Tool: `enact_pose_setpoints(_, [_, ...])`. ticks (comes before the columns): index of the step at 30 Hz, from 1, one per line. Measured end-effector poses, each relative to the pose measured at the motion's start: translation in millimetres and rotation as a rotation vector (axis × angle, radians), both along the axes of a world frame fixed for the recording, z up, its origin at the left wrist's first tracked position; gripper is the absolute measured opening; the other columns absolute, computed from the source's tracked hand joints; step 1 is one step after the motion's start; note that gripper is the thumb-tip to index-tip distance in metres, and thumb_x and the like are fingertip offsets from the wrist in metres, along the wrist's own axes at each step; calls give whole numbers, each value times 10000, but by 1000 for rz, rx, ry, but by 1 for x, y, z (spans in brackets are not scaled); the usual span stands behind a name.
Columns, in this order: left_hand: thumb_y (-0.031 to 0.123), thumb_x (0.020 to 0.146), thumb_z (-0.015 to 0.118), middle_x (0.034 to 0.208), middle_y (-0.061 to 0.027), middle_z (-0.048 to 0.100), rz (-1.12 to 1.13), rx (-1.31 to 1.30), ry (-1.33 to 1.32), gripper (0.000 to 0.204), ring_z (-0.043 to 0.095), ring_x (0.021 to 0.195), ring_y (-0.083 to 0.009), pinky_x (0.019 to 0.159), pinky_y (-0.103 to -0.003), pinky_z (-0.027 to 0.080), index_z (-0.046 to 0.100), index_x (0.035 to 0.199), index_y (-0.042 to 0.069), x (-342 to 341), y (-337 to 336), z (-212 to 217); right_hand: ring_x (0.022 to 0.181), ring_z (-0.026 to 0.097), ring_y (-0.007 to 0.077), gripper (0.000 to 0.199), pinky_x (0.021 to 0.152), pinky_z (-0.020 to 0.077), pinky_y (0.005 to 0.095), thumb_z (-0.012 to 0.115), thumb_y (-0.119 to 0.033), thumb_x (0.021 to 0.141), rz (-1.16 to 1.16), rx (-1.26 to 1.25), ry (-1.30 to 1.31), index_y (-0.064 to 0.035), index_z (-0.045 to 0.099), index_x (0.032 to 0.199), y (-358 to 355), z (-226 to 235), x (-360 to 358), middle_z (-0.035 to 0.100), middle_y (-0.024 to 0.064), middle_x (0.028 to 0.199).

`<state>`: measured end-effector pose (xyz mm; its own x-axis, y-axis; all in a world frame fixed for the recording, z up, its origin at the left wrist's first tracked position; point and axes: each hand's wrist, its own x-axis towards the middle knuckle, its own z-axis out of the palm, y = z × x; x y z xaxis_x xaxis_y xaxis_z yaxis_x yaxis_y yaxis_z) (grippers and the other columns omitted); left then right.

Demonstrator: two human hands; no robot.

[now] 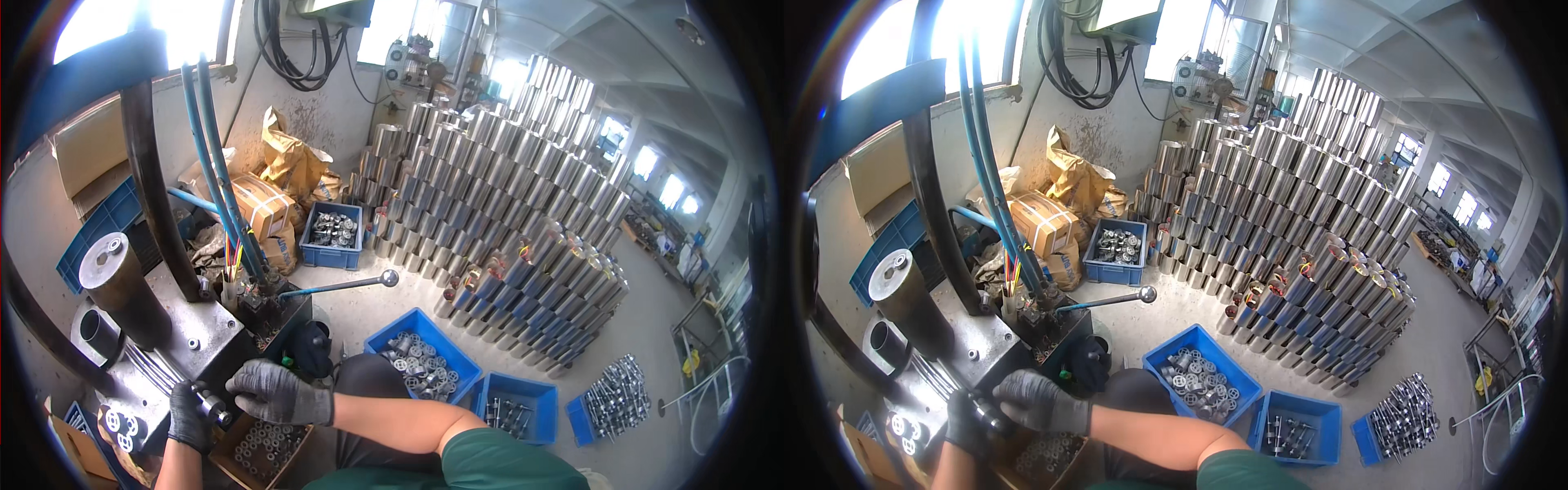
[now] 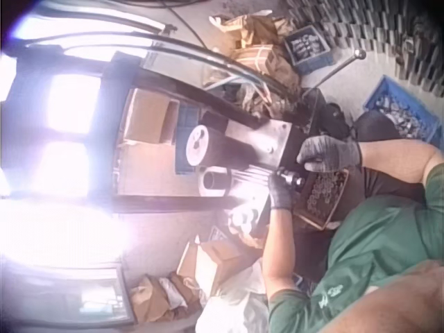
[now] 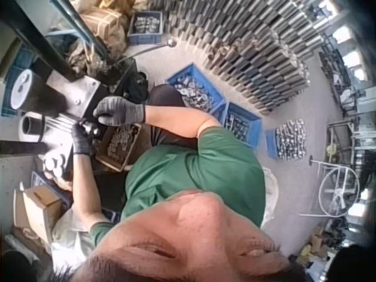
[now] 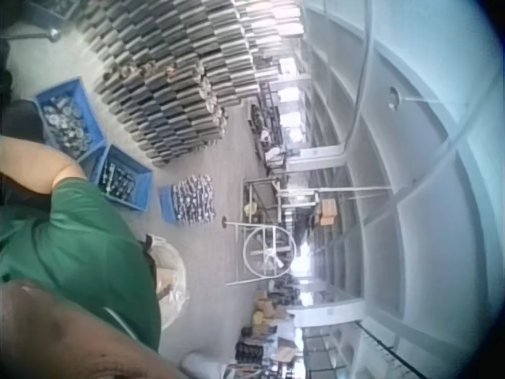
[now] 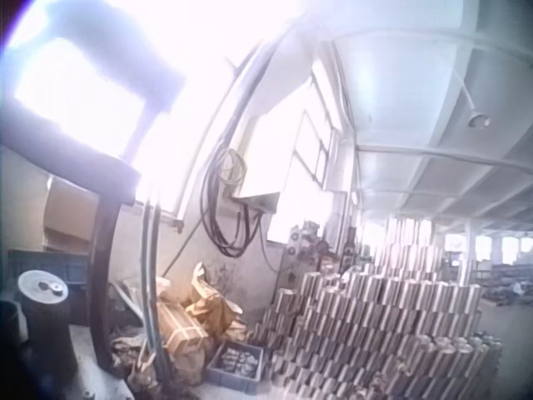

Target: Operating a manual press machine to assemble or press small metal bushings using an alignment rod and a lever.

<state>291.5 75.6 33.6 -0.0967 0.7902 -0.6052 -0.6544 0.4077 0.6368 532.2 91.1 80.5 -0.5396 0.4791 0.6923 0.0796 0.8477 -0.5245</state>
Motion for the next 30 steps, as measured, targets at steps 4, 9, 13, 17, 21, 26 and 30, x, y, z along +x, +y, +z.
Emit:
enact_pose_setpoints(4, [400, 982, 539, 717, -31, 568, 36, -9, 65, 292, 579, 606, -193, 573, -366, 542, 593, 894, 127, 2, -3, -11, 969, 700, 312, 224, 865, 560, 389, 686, -57, 920, 78, -426, -71, 7, 702, 1133, -3, -47, -18, 699, 159, 1017])
enact_pose_setpoints(9, [531, 956, 677, 845, -79, 697, -60, 138, 24, 450, 681, 734, -230, 686, -387, 595, 678, 953, 80, 1, -21, -35, 994, 707, 290, 284, 883, 556, 377, 667, -96, 948, 137, -769, -36, 22, 670, 1206, -8, -57, -26, 714, 179, 1058])
enact_pose_setpoints(13, [485, 964, 696, 941, -72, 742, -247, 235, -100, 431, 721, 862, -215, 787, -376, 597, 696, 1074, 69, 17, -56, -53, 1079, 692, 328, 390, 940, 545, 410, 633, -212, 1013, 50, -838, -135, 18, 600, 1327, -15, -61, -33, 699, 217, 1135])
enact_pose_setpoints(17, [422, 999, 648, 1120, -51, 694, -355, 262, 74, 396, 649, 996, -205, 873, -403, 560, 681, 1199, 82, 16, -75, -53, 1226, 629, 383, 491, 1026, 503, 447, 522, -369, 1084, 40, -747, -300, 18, 557, 1384, -20, -70, -33, 652, 246, 1272])
enact_pose_setpoints(21, [372, 958, 764, 828, 10, 605, -246, 556, 170, 332, 616, 737, -70, 645, -190, 498, 598, 986, 86, 10, -67, -39, 1100, 676, 238, 481, 962, 524, 353, 458, -437, 1119, 247, -1115, -28, -74, 570, 1414, -19, -79, -41, 710, 120, 1157])
enact_pose_setpoints(26, [498, 831, 865, 776, -16, 635, -299, 665, 300, 583, 588, 622, -85, 548, -218, 479, 593, 1067, 40, 15, -59, -20, 888, 603, 61, 445, 717, 493, 250, 422, -520, 1112, 551, -1566, 299, -216, 646, 1347, -13, -81, -59, 686, -65, 1077])
enact_pose_setpoints(30, [491, 1035, 594, 1100, -75, 668, -490, 1010, 357, 517, 644, 913, -172, 766, -284, 542, 579, 1254, 23, 19, -55, -14, 751, 611, 33, 445, 622, 499, 228, 441, -558, 1099, 479, -1565, 363, -183, 681, 1092, -20, -56, -44, 650, -68, 880])
